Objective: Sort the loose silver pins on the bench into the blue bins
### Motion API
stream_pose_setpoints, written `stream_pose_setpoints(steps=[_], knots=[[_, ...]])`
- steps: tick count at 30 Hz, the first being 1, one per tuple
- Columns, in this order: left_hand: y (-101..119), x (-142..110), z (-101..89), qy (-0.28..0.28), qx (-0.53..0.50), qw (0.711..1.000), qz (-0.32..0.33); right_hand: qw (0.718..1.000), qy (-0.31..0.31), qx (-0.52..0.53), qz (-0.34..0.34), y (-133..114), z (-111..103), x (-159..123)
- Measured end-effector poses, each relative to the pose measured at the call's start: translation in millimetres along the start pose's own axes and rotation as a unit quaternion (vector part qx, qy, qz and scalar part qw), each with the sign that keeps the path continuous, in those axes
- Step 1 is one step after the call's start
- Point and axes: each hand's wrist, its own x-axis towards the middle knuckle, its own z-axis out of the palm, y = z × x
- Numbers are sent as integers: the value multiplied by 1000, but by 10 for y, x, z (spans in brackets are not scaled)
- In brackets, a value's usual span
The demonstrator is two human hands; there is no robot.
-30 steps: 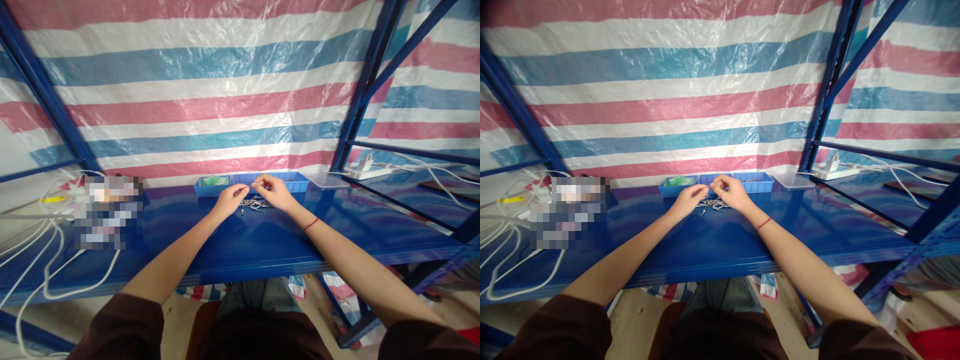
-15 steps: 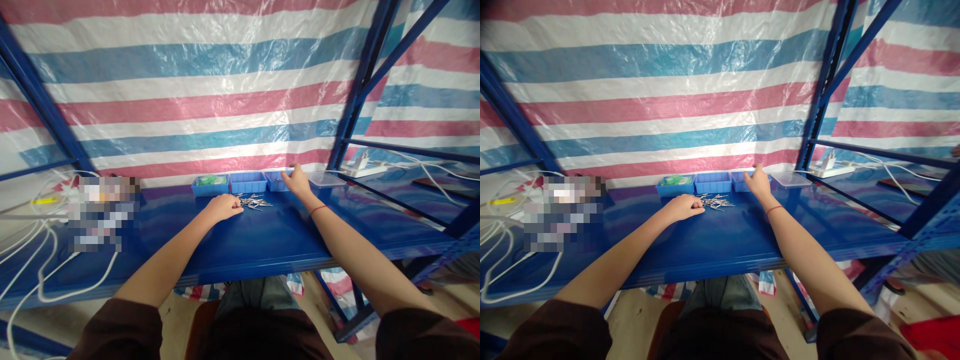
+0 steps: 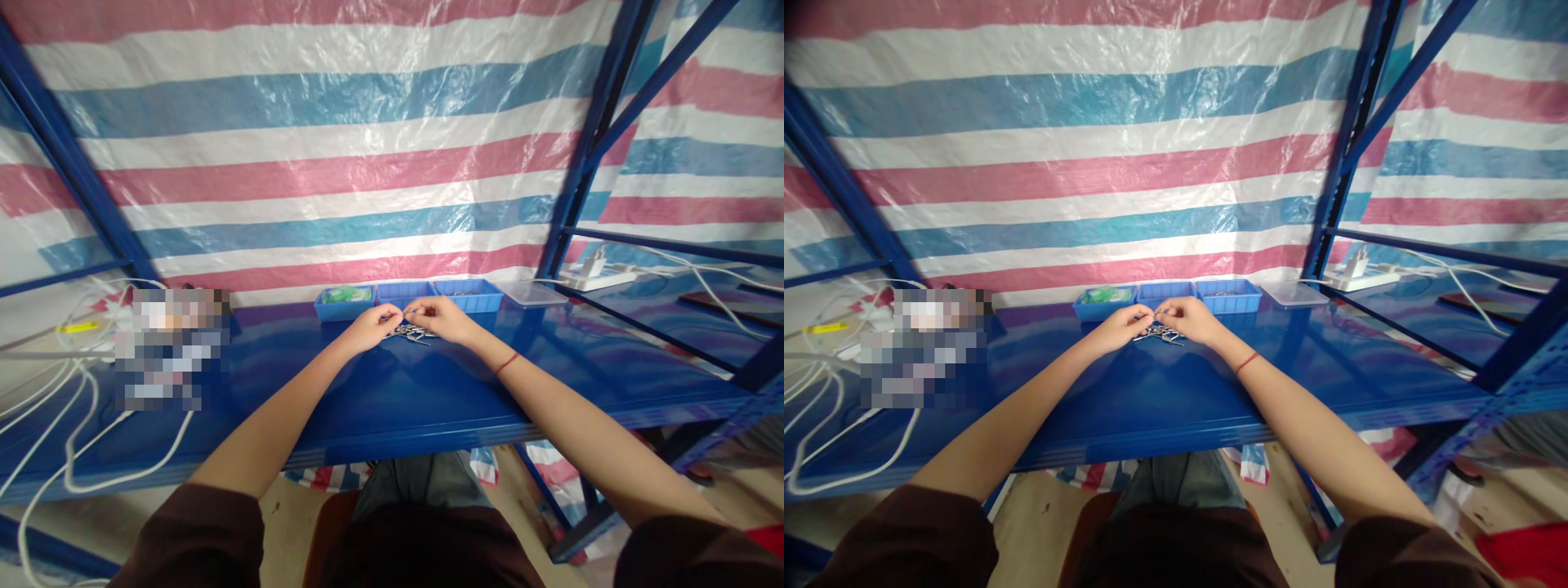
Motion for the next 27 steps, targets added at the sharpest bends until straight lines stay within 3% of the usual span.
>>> stream_pose_setpoints(steps=[6, 12, 19, 27], knots=[[1, 6, 28, -15, -43, 999, -27, 998, 47, 50, -11, -45, -8, 2], [62, -12, 58, -11, -47, 998, -43, 996, 80, -22, -33, -65, 5, -15], [45, 8, 84, 52, -42, 998, 20, 986, 119, -78, -87, -151, 15, -58], [109, 0, 53, 111, -29, 993, 29, 979, 132, -138, -75, -107, -22, -44]])
